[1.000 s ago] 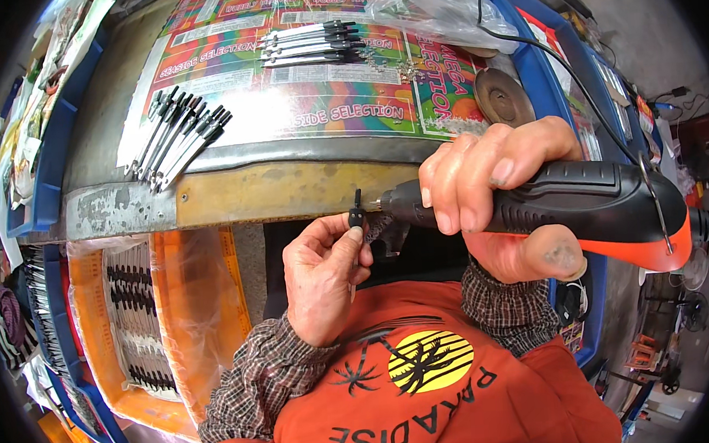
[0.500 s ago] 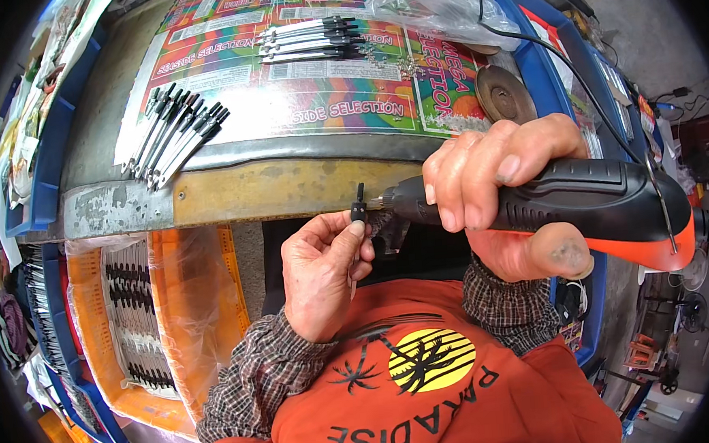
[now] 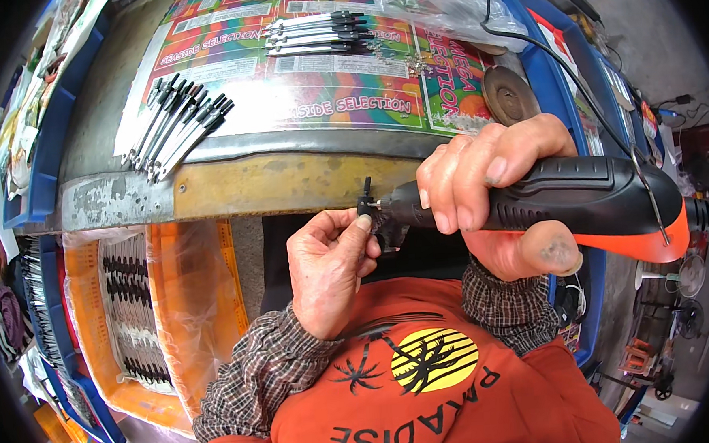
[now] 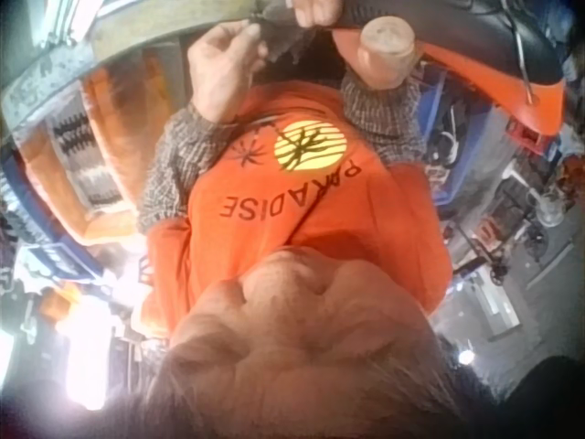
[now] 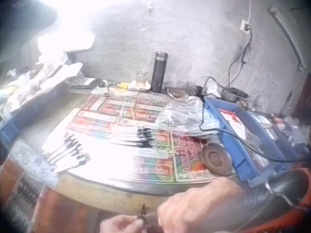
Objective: The person assembles small electronic components by driving screws into them with an electric screwdriver.
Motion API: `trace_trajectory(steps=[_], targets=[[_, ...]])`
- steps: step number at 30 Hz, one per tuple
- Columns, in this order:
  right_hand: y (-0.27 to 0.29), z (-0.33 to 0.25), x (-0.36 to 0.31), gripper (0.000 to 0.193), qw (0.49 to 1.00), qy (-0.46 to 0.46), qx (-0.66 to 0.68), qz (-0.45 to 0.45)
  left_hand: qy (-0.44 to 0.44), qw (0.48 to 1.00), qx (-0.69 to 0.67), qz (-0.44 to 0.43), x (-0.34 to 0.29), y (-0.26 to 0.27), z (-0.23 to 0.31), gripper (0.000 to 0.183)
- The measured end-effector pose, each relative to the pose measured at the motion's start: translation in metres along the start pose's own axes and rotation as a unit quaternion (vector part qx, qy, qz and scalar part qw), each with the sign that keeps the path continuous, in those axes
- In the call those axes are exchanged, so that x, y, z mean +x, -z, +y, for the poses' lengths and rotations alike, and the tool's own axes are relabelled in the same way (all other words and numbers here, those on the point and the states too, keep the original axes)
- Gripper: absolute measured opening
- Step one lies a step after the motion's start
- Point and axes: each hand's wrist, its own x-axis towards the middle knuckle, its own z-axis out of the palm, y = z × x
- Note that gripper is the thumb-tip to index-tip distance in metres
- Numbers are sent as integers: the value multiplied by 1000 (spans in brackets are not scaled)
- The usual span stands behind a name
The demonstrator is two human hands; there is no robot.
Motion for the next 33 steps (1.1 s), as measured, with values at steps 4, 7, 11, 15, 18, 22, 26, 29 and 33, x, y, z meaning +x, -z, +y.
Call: trace_trajectory(steps=[4, 7, 11, 15, 18, 22, 26, 29, 33], targets=[[0, 2, 0, 53, 1000, -6, 2, 5, 1, 1000, 2, -1, 1, 1, -1, 10], [1, 2, 2, 53, 1000, -2, 10, -18, 1, 1000, 6, 5, 0, -2, -1, 11], [-8, 0, 3, 51, 1000, -18, -13, -11, 4, 1000, 4, 5, -1, -1, 1, 10], [-6, -1, 10, 46, 998, -42, -25, -39, 22, 999, 19, 30, -2, -8, 5, 10], [-8, 20, 8, 43, 998, 24, 52, -37, 26, 999, 23, 28, -1, -7, 5, 10], [-8, 21, 8, 40, 996, 44, 65, -41, 37, 999, 13, 33, -1, -8, 6, 10], [-6, -3, 12, 36, 993, -47, -87, -70, 34, 999, 15, 33, -1, -7, 5, 10], [-2, -3, 15, 38, 991, -51, -76, -95, 37, 999, 17, 33, -2, -9, 6, 10], [-15, -5, 10, 45, 995, -59, -79, -23, 50, 998, 13, 37, -2, -9, 7, 10]])
